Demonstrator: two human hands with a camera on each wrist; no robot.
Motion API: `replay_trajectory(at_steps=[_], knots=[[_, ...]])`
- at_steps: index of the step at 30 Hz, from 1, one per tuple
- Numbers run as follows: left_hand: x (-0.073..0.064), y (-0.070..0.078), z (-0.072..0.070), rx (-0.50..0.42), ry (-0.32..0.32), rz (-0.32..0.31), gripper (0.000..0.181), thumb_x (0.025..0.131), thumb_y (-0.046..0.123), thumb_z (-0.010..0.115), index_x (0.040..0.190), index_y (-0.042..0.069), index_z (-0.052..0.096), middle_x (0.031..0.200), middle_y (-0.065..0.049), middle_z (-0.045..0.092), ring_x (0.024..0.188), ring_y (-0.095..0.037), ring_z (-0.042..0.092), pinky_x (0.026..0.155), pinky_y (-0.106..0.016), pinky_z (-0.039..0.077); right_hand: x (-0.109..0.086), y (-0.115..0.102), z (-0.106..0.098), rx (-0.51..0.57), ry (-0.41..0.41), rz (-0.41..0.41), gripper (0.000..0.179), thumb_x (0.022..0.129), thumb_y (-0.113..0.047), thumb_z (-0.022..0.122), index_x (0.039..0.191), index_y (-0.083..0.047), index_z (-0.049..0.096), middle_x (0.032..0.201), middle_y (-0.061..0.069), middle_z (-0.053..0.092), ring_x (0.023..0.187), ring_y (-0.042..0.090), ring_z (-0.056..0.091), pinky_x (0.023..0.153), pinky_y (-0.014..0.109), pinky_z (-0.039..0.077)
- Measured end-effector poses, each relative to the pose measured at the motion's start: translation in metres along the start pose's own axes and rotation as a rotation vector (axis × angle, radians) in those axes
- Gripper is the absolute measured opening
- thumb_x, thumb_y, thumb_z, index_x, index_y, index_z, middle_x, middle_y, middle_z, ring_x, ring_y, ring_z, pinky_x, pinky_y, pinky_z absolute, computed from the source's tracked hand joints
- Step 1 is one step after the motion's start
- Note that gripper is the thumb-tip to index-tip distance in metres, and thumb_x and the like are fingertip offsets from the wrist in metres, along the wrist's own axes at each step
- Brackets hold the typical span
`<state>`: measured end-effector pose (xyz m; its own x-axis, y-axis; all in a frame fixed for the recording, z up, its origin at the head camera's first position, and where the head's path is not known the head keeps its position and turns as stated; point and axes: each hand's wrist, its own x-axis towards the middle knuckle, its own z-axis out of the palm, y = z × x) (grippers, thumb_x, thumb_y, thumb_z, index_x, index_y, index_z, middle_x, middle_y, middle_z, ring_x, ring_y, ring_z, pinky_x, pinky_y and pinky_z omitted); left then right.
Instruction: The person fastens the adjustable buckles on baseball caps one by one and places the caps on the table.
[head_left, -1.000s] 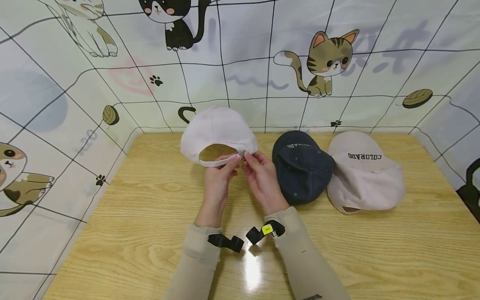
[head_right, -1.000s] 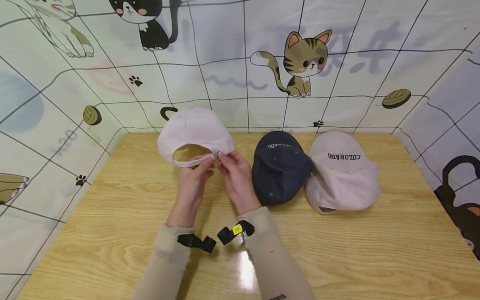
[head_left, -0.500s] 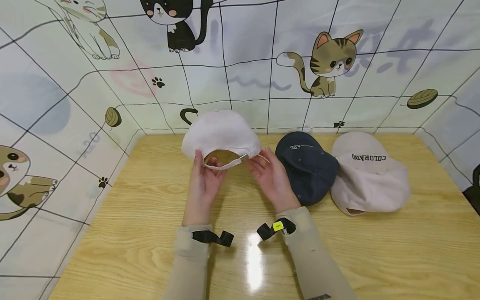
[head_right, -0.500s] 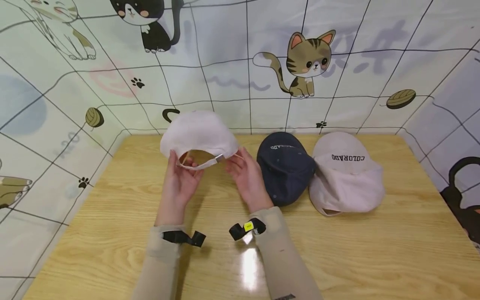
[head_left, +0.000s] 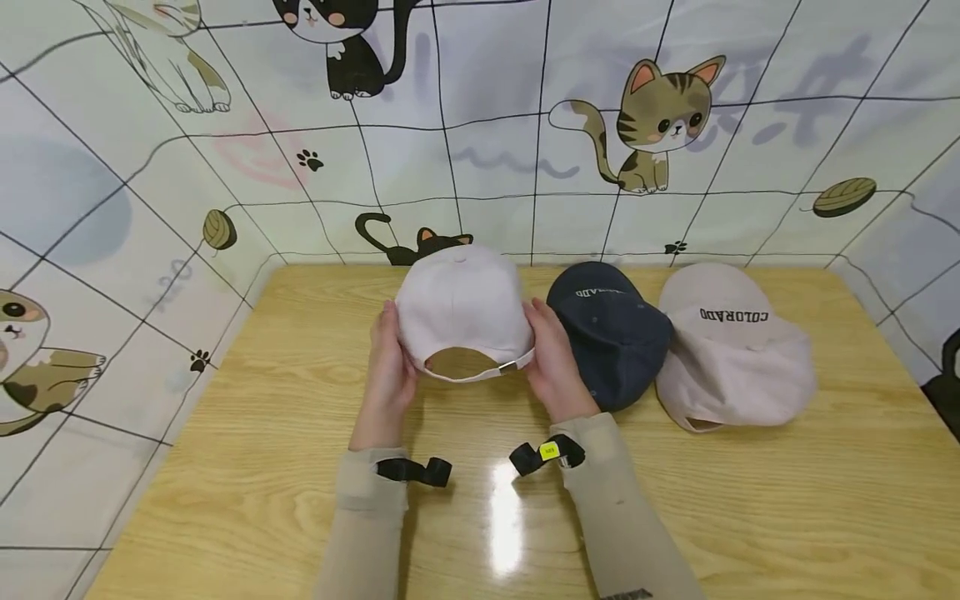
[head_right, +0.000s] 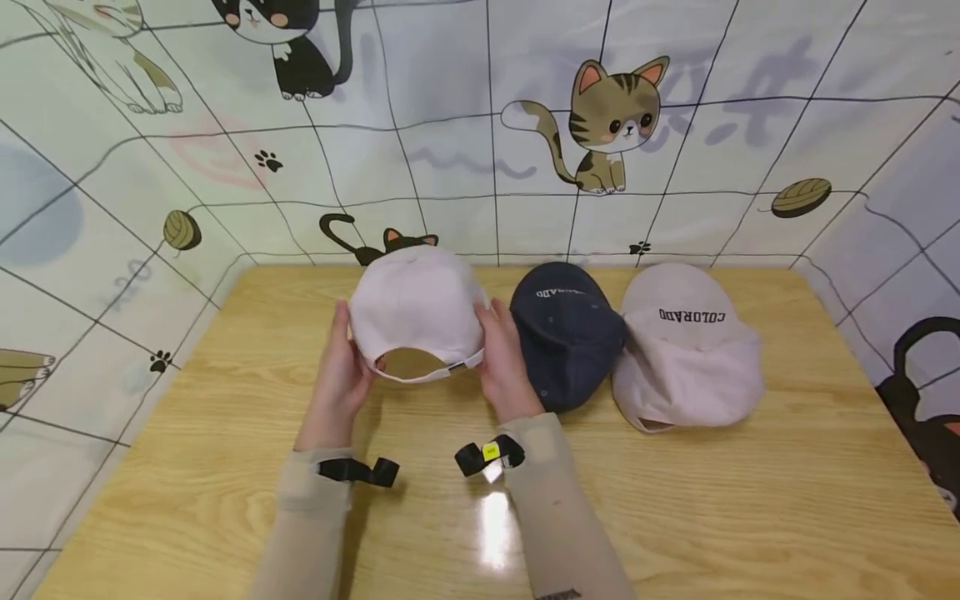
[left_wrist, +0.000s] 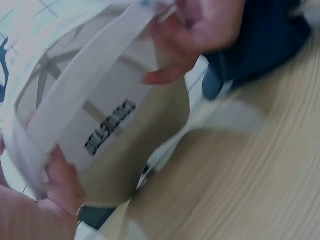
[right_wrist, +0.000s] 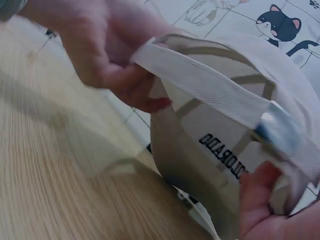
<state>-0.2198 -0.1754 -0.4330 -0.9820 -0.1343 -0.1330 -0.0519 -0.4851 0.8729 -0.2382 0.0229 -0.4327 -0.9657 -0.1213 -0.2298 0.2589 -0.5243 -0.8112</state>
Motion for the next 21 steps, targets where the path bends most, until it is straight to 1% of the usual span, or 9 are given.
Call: replay_trajectory(at_steps=[2, 4, 6, 9, 11, 13, 16, 18, 21], knots=[[0.001, 0.001, -0.006, 0.079, 0.032, -0.023, 0.071, 0.086, 0.053, 0.048, 0.139, 0.018, 0.015, 0.111, -0.008, 0.046, 0.082, -0.016, 0.055, 0.060, -0.026, 0.048, -0.003, -0.002, -0.001, -0.119, -0.024, 0.009, 0.054, 0.095, -0.026, 0.043, 0.141, -0.012, 0.019, 0.141, 0.002, 0.022, 0.122, 0.016, 0.028, 0.098, 0.028, 0.026], [0.002, -0.001, -0.011, 0.167, 0.047, -0.056, 0.079, 0.083, 0.055, 0.051, 0.142, 0.023, 0.008, 0.125, -0.006, 0.039, 0.100, -0.017, 0.050, 0.077, -0.029, 0.046, -0.008, -0.004, -0.002, -0.243, -0.058, 0.023, 0.055, 0.094, -0.027, 0.043, 0.142, -0.010, 0.019, 0.142, 0.006, 0.023, 0.122, 0.021, 0.030, 0.094, 0.032, 0.031], [0.002, -0.005, -0.014, 0.258, 0.024, -0.080, 0.077, 0.083, 0.056, 0.050, 0.142, 0.022, 0.013, 0.130, -0.007, 0.036, 0.107, -0.021, 0.045, 0.085, -0.035, 0.041, -0.013, -0.005, -0.004, -0.331, -0.073, 0.052, 0.056, 0.094, -0.031, 0.044, 0.141, -0.012, 0.021, 0.140, 0.006, 0.025, 0.120, 0.023, 0.032, 0.090, 0.034, 0.034], [-0.001, -0.014, -0.013, 0.379, -0.030, -0.091, 0.073, 0.086, 0.053, 0.047, 0.142, 0.017, 0.017, 0.135, -0.004, 0.032, 0.116, -0.020, 0.039, 0.096, -0.037, 0.032, -0.023, -0.003, -0.012, -0.411, -0.075, 0.105, 0.059, 0.092, -0.036, 0.045, 0.141, -0.014, 0.021, 0.141, 0.006, 0.023, 0.122, 0.024, 0.030, 0.094, 0.042, 0.033], [-0.004, -0.017, -0.009, 0.403, -0.055, -0.098, 0.070, 0.088, 0.049, 0.047, 0.141, 0.014, 0.018, 0.136, -0.004, 0.031, 0.119, -0.020, 0.037, 0.099, -0.038, 0.029, -0.028, -0.002, -0.016, -0.432, -0.058, 0.131, 0.059, 0.092, -0.037, 0.045, 0.141, -0.015, 0.021, 0.143, 0.004, 0.019, 0.126, 0.022, 0.025, 0.099, 0.044, 0.026], [-0.008, -0.016, -0.003, 0.413, -0.057, -0.091, 0.067, 0.090, 0.045, 0.047, 0.140, 0.010, 0.019, 0.137, -0.004, 0.030, 0.122, -0.020, 0.033, 0.102, -0.037, 0.025, -0.030, 0.001, -0.018, -0.459, -0.056, 0.135, 0.060, 0.092, -0.036, 0.045, 0.141, -0.015, 0.020, 0.145, 0.004, 0.014, 0.129, 0.021, 0.019, 0.103, 0.044, 0.019], [-0.012, -0.010, 0.004, 0.403, -0.031, -0.096, 0.064, 0.091, 0.041, 0.046, 0.140, 0.010, 0.020, 0.139, -0.005, 0.028, 0.125, -0.020, 0.028, 0.103, -0.037, 0.021, -0.029, 0.005, -0.017, -0.558, -0.054, 0.121, 0.060, 0.092, -0.037, 0.045, 0.142, -0.016, 0.018, 0.146, 0.004, 0.011, 0.132, 0.019, 0.009, 0.105, 0.041, 0.013], [-0.012, -0.005, 0.006, 0.427, -0.005, -0.104, 0.064, 0.091, 0.041, 0.045, 0.141, 0.011, 0.018, 0.142, -0.003, 0.024, 0.128, -0.018, 0.024, 0.104, -0.035, 0.019, -0.027, 0.008, -0.015, -0.619, -0.054, 0.107, 0.062, 0.092, -0.037, 0.044, 0.143, -0.017, 0.016, 0.147, 0.003, 0.007, 0.133, 0.017, 0.001, 0.106, 0.040, 0.010], [-0.011, 0.001, 0.006, 0.450, 0.012, -0.100, 0.064, 0.092, 0.040, 0.044, 0.142, 0.011, 0.015, 0.144, -0.003, 0.020, 0.130, -0.017, 0.019, 0.105, -0.034, 0.017, -0.025, 0.009, -0.009, -0.648, -0.052, 0.096, 0.062, 0.092, -0.039, 0.043, 0.143, -0.019, 0.014, 0.147, 0.001, 0.006, 0.133, 0.014, -0.002, 0.106, 0.038, 0.010]])
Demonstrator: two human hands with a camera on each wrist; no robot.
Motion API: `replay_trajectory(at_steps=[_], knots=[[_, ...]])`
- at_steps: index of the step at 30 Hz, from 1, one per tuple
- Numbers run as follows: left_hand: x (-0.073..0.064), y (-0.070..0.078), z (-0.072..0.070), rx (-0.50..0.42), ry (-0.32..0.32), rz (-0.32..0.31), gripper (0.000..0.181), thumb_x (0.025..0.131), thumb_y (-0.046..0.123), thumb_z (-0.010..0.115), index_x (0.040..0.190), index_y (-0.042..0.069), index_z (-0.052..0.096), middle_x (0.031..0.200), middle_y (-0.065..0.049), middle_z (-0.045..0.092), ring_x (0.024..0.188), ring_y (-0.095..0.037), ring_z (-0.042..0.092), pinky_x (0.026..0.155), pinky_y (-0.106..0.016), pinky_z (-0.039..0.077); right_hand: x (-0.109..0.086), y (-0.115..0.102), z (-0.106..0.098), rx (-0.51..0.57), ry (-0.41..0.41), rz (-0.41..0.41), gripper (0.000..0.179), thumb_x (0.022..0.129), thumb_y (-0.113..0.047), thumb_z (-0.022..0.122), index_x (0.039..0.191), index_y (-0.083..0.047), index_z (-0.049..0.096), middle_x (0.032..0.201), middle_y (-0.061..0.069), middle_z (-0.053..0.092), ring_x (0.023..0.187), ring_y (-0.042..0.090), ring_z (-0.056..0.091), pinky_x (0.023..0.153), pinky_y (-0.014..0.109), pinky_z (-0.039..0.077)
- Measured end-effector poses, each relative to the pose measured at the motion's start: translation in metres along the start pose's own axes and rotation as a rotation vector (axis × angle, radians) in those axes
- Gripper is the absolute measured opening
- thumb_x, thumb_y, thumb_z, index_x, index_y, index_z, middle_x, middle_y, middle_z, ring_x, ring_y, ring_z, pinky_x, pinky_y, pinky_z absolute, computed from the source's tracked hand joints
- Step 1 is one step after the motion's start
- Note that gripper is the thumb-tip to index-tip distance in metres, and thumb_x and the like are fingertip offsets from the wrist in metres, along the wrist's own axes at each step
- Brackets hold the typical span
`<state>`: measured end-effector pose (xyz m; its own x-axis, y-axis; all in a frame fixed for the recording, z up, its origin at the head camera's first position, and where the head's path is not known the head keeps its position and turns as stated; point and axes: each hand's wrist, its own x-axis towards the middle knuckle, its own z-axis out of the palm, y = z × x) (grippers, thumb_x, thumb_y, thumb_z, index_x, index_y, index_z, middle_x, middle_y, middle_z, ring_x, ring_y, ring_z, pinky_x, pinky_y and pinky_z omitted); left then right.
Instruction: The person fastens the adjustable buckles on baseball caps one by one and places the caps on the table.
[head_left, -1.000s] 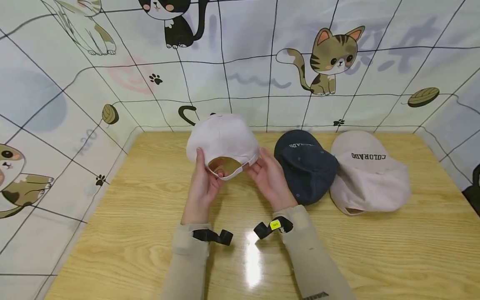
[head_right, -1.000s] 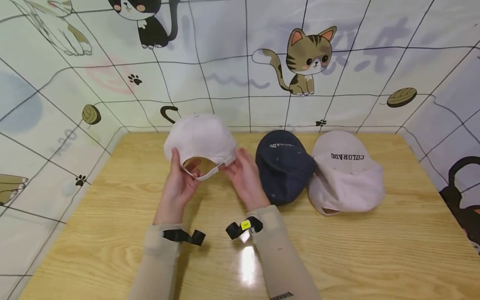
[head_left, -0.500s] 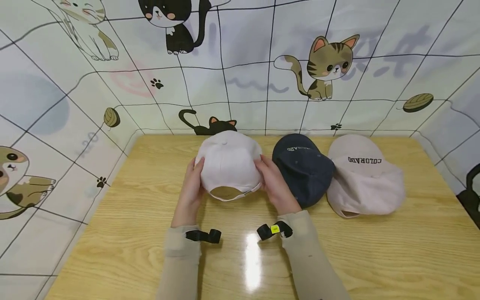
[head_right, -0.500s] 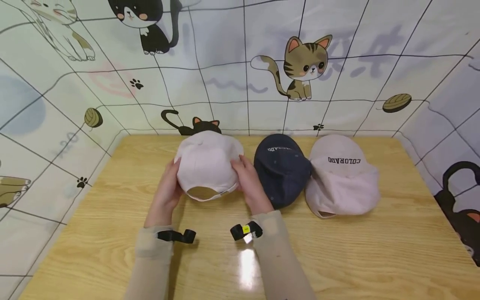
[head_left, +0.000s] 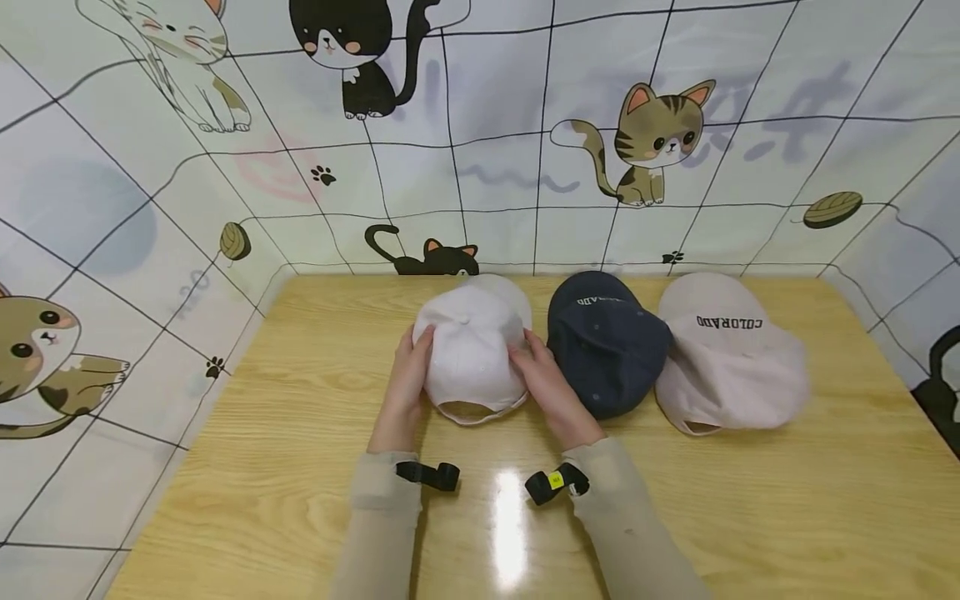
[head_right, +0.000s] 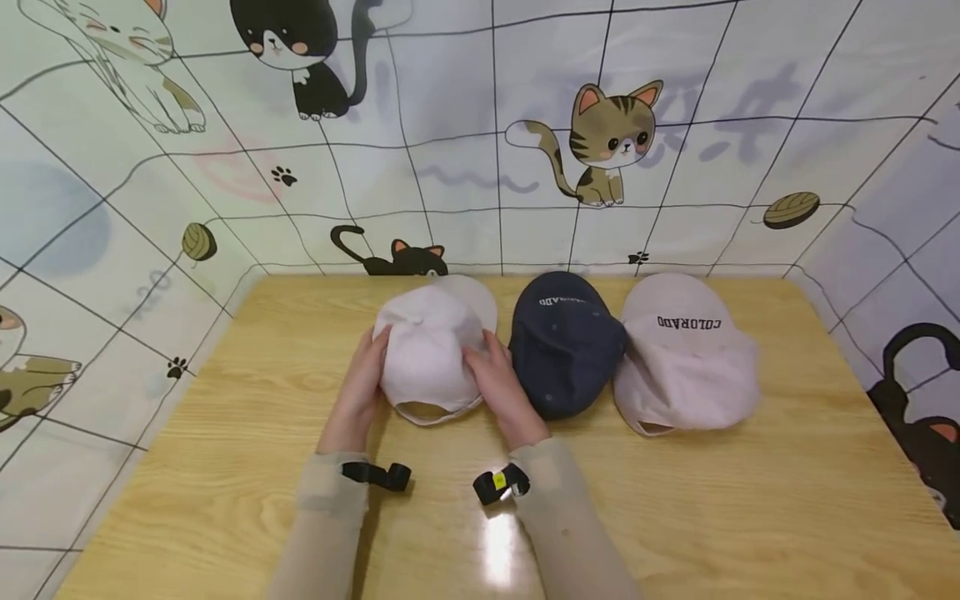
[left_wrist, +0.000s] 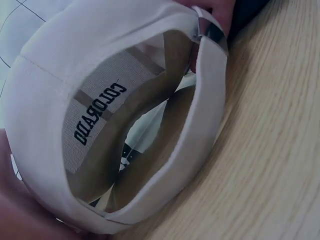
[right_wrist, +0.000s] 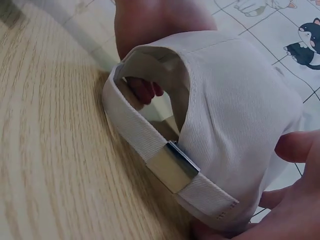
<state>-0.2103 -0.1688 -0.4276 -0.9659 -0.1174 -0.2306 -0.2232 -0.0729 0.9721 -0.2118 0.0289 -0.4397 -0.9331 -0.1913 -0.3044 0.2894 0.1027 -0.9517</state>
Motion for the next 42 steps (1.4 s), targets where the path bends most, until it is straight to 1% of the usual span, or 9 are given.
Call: replay_trajectory(at_steps=[5, 10, 18, 22, 26, 29, 35, 38, 42], knots=[[0.014, -0.012, -0.006, 0.024, 0.020, 0.029, 0.068, 0.090, 0.046, 0.045, 0.143, 0.016, 0.014, 0.145, 0.001, 0.017, 0.131, -0.014, 0.015, 0.106, -0.034, 0.015, 0.011, -0.001, 0.007, -0.011, 0.024, -0.015, 0.063, 0.092, -0.041, 0.041, 0.143, -0.018, 0.013, 0.148, 0.000, 0.009, 0.133, 0.012, 0.005, 0.106, 0.035, 0.011], [0.019, -0.016, -0.012, 0.047, 0.047, 0.021, 0.071, 0.088, 0.052, 0.045, 0.143, 0.021, 0.013, 0.145, 0.005, 0.017, 0.131, -0.010, 0.013, 0.106, -0.033, 0.012, 0.013, -0.003, 0.017, -0.163, 0.057, -0.063, 0.065, 0.093, -0.047, 0.035, 0.144, -0.015, 0.012, 0.148, 0.002, 0.011, 0.133, 0.014, 0.007, 0.107, 0.037, 0.010], [0.017, -0.013, -0.015, 0.045, 0.064, 0.038, 0.063, 0.092, 0.041, 0.042, 0.143, 0.018, 0.012, 0.147, 0.003, 0.015, 0.132, -0.011, 0.012, 0.106, -0.031, 0.013, -0.007, -0.017, 0.012, -0.223, 0.040, -0.137, 0.064, 0.092, -0.047, 0.038, 0.143, -0.019, 0.012, 0.147, -0.001, 0.013, 0.133, 0.014, 0.011, 0.106, 0.039, 0.014], [0.014, -0.007, -0.018, 0.119, 0.083, 0.046, 0.065, 0.090, 0.048, 0.041, 0.143, 0.024, 0.013, 0.146, 0.004, 0.015, 0.131, -0.014, 0.015, 0.105, -0.034, 0.016, -0.016, -0.023, 0.008, -0.271, 0.015, -0.176, 0.061, 0.092, -0.047, 0.040, 0.143, -0.024, 0.014, 0.146, -0.005, 0.015, 0.132, 0.015, 0.015, 0.104, 0.040, 0.020], [0.009, -0.001, -0.019, 0.214, 0.102, 0.079, 0.067, 0.087, 0.056, 0.040, 0.143, 0.029, 0.014, 0.146, 0.004, 0.015, 0.131, -0.018, 0.016, 0.104, -0.040, 0.018, -0.028, -0.028, 0.001, -0.371, 0.003, -0.231, 0.058, 0.091, -0.049, 0.040, 0.141, -0.029, 0.019, 0.144, 0.000, 0.025, 0.127, 0.022, 0.029, 0.098, 0.043, 0.030], [0.006, 0.003, -0.020, 0.330, 0.089, 0.170, 0.066, 0.089, 0.054, 0.038, 0.143, 0.026, 0.014, 0.147, 0.001, 0.013, 0.132, -0.019, 0.013, 0.105, -0.042, 0.015, -0.038, -0.033, -0.007, -0.479, 0.013, -0.299, 0.055, 0.091, -0.050, 0.039, 0.140, -0.031, 0.023, 0.141, 0.002, 0.031, 0.125, 0.024, 0.034, 0.097, 0.043, 0.032], [-0.001, 0.020, -0.031, 0.791, 0.094, 0.369, 0.067, 0.091, 0.053, 0.032, 0.143, 0.015, 0.015, 0.148, -0.011, 0.008, 0.133, -0.030, -0.001, 0.103, -0.055, 0.004, -0.052, -0.041, -0.037, -0.766, 0.083, -0.461, 0.057, 0.093, -0.050, 0.034, 0.141, -0.022, 0.025, 0.144, 0.002, 0.025, 0.131, 0.020, 0.023, 0.102, 0.043, 0.024], [-0.007, 0.029, -0.039, 0.997, 0.132, 0.411, 0.068, 0.091, 0.054, 0.029, 0.143, 0.014, 0.015, 0.147, -0.015, 0.007, 0.133, -0.035, -0.002, 0.100, -0.060, 0.004, -0.055, -0.046, -0.059, -0.947, 0.148, -0.507, 0.059, 0.093, -0.048, 0.032, 0.142, -0.015, 0.023, 0.145, 0.007, 0.023, 0.132, 0.024, 0.019, 0.103, 0.043, 0.020], [-0.012, 0.037, -0.046, 1.207, 0.155, 0.414, 0.069, 0.090, 0.058, 0.025, 0.144, 0.015, 0.013, 0.148, -0.015, 0.005, 0.132, -0.037, -0.004, 0.097, -0.063, 0.003, -0.064, -0.050, -0.098, -1.153, 0.214, -0.473, 0.063, 0.094, -0.048, 0.030, 0.141, -0.007, 0.024, 0.145, 0.014, 0.018, 0.133, 0.030, 0.013, 0.104, 0.046, 0.015]])
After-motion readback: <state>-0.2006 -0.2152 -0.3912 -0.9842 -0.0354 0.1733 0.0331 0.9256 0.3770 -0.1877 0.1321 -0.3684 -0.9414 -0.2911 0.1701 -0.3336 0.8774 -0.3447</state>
